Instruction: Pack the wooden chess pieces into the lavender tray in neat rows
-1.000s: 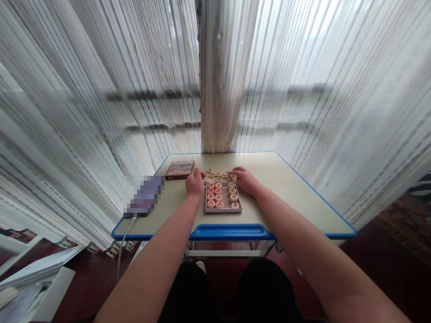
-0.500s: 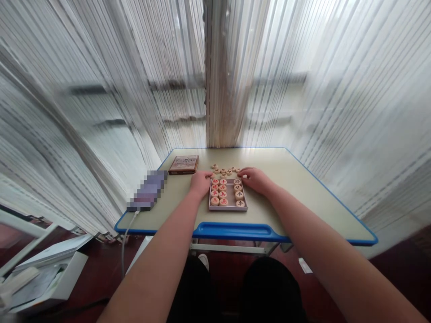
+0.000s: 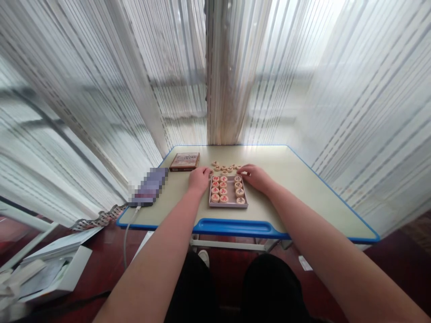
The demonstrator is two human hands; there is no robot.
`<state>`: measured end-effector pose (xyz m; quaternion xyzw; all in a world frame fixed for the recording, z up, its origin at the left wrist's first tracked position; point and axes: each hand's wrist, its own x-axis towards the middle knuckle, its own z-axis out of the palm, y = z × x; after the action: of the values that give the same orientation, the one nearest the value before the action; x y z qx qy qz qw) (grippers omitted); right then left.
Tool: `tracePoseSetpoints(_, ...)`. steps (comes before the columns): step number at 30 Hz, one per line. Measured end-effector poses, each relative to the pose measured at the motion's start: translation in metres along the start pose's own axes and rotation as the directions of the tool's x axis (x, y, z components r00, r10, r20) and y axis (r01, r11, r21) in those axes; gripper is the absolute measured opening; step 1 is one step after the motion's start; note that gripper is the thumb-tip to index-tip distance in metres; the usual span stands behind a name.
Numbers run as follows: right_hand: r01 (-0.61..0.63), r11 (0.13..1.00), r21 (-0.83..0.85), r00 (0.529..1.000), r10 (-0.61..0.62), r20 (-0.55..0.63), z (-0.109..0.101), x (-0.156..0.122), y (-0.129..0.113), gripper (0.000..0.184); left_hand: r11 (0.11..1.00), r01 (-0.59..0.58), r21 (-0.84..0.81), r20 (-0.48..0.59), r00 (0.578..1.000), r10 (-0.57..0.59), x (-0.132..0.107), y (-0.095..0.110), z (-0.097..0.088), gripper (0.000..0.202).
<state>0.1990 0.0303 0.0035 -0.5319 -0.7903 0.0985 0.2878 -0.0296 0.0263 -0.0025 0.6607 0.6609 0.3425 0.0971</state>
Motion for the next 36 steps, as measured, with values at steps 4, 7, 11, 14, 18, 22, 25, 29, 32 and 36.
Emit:
tracePoseSetpoints(4,-0.011,1.0,0.02,1.0,0.011,-0.002,0.003,0.002,0.0,0.019,1.0,-0.007,0.027,0.022,1.0,0.007,0.002,0.002,0.003,0.03)
tracePoseSetpoints(7,-0.01,0.999,0.034,1.0,0.01,-0.003,0.003,0.003,-0.002,0.021,0.997,0.0,0.075,0.034,0.999,-0.003,0.005,0.002,0.007,0.031)
tracePoseSetpoints(11,-0.03,0.998,0.06,0.996,0.035,-0.078,-0.001,0.007,0.002,0.022,0.996,0.054,0.075,0.003,0.999,-0.055,0.012,-0.001,0.009,0.03)
tracePoseSetpoints(14,-0.069,0.997,0.016,0.987,0.07,-0.148,-0.002,0.01,0.009,0.024,0.993,0.085,0.078,-0.023,0.996,-0.083,0.021,-0.004,0.009,0.032)
tracePoseSetpoints(18,-0.025,0.995,-0.091,0.997,0.018,-0.074,0.001,0.01,0.013,0.029,1.0,-0.013,0.02,-0.004,1.0,0.013,0.032,-0.002,0.012,0.032)
tracePoseSetpoints(22,0.002,0.993,-0.115,1.0,0.0,0.013,0.003,0.009,0.011,0.032,0.981,-0.183,-0.068,-0.048,0.982,0.18,0.035,0.003,0.015,0.034)
tracePoseSetpoints(25,-0.009,0.995,-0.102,1.0,0.009,-0.003,0.004,0.01,0.009,0.035,0.961,-0.254,-0.107,-0.013,0.967,0.254,0.034,0.005,0.018,0.036)
tracePoseSetpoints(29,0.013,0.999,-0.04,1.0,-0.013,-0.006,0.007,0.012,0.009,0.042,0.956,-0.157,-0.247,0.169,0.965,0.202,0.035,0.003,0.023,0.041)
tracePoseSetpoints(32,0.006,1.0,0.014,1.0,-0.006,-0.023,0.009,0.013,0.009,0.043,0.918,-0.043,-0.394,0.189,0.974,0.126,0.037,0.0,0.024,0.046)
tracePoseSetpoints(36,0.022,1.0,0.015,0.999,-0.021,-0.049,0.009,0.013,0.01,0.042,0.885,-0.007,-0.466,0.177,0.979,0.101,0.039,0.0,0.021,0.038)
